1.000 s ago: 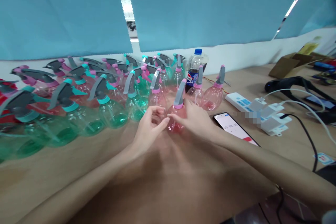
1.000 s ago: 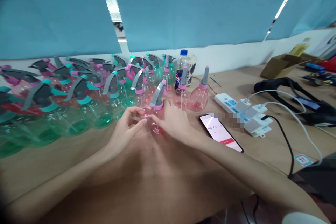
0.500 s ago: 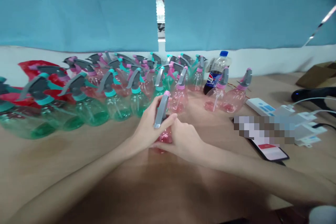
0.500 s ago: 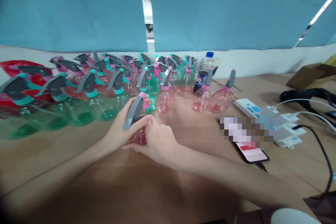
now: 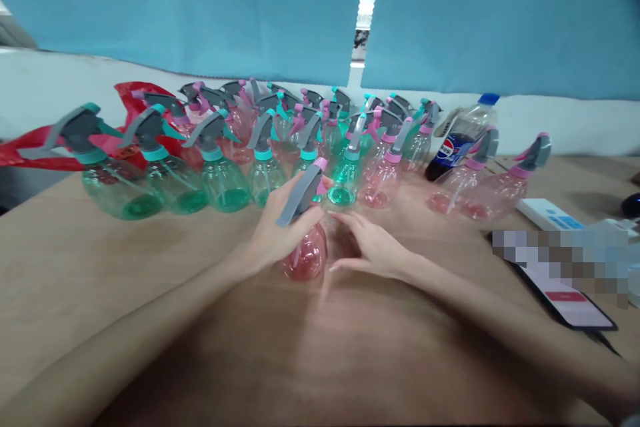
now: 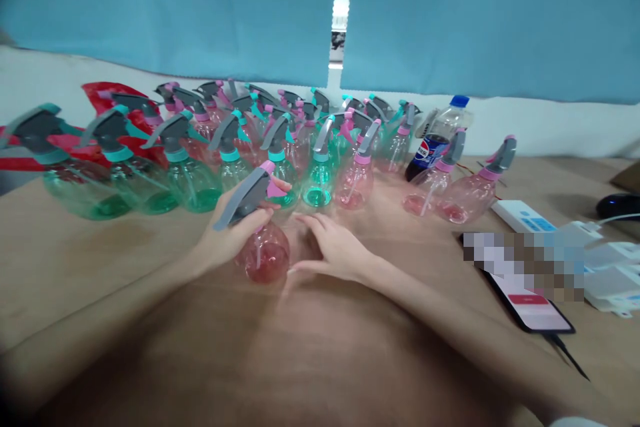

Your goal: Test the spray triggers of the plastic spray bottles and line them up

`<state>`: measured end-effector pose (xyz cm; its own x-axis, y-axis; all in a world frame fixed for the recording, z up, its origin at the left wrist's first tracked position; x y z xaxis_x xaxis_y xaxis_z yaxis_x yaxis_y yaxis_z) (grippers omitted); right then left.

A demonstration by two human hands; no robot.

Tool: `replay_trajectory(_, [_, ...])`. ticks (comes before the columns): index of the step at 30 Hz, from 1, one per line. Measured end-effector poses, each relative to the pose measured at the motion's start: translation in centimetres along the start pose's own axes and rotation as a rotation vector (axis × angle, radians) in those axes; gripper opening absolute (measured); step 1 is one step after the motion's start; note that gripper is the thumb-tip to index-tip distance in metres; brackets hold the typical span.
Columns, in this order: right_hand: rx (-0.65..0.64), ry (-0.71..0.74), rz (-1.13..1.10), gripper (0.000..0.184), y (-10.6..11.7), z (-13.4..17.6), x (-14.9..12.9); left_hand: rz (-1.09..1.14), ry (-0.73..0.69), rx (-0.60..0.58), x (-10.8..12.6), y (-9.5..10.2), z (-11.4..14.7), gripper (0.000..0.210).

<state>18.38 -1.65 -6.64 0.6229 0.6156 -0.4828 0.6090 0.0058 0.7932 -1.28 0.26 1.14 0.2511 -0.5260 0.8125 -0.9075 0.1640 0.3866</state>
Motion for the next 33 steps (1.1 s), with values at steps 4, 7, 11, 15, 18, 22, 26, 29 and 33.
replay_trajectory(4, [-0.027, -0.059, 0.072, 0.081, 0.3, 2.0, 2.4, -0.029, 0.018, -0.010, 0.2, 0.1, 0.0, 0.032])
replay_trajectory(7, [-0.071, -0.071, 0.098, 0.078, 0.2, 2.8, 2.9, -0.030, 0.021, -0.024, 0.5, 0.0, 0.0, 0.031])
replay_trajectory(11, [-0.096, -0.081, 0.112, 0.076, -0.2, 3.0, 3.0, -0.059, 0.039, -0.052, 0.8, 0.0, 0.0, 0.031])
replay_trajectory(15, [-0.096, -0.087, 0.108, 0.074, -0.3, 2.9, 3.0, -0.040, 0.016, -0.083, 1.0, 0.3, 0.0, 0.030])
replay_trajectory(18, [-0.100, -0.077, 0.112, 0.073, -0.2, 2.9, 3.0, -0.067, 0.009, -0.111, 1.2, 0.5, -0.1, 0.023])
replay_trajectory(22, [-0.088, -0.079, 0.105, 0.066, -0.1, 2.9, 3.0, -0.074, 0.007, -0.117, 1.3, 0.7, -0.1, 0.014])
replay_trajectory(26, [-0.075, -0.079, 0.090, 0.061, -0.1, 2.9, 3.0, -0.067, -0.006, -0.129, 1.2, 0.6, -0.1, 0.013])
replay_trajectory(29, [-0.067, -0.079, 0.093, 0.059, -0.1, 2.8, 3.0, -0.063, -0.011, -0.106, 1.1, 0.7, -0.1, 0.013])
replay_trajectory(33, [-0.048, -0.071, 0.080, 0.057, -0.1, 2.8, 2.9, -0.058, 0.015, -0.122, 1.0, 0.8, -0.3, 0.023])
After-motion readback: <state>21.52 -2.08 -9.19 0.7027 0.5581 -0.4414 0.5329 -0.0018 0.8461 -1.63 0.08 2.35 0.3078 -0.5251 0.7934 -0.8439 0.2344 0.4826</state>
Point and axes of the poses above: each hand's wrist, its own z-axis away from the middle knuckle, its own y-axis out of the back of the hand, x = y × z, the point moved 1 cm from there along -z, towards the middle knuckle, and after that the axes turned 3 degrees about x, right-handed, at the moved point
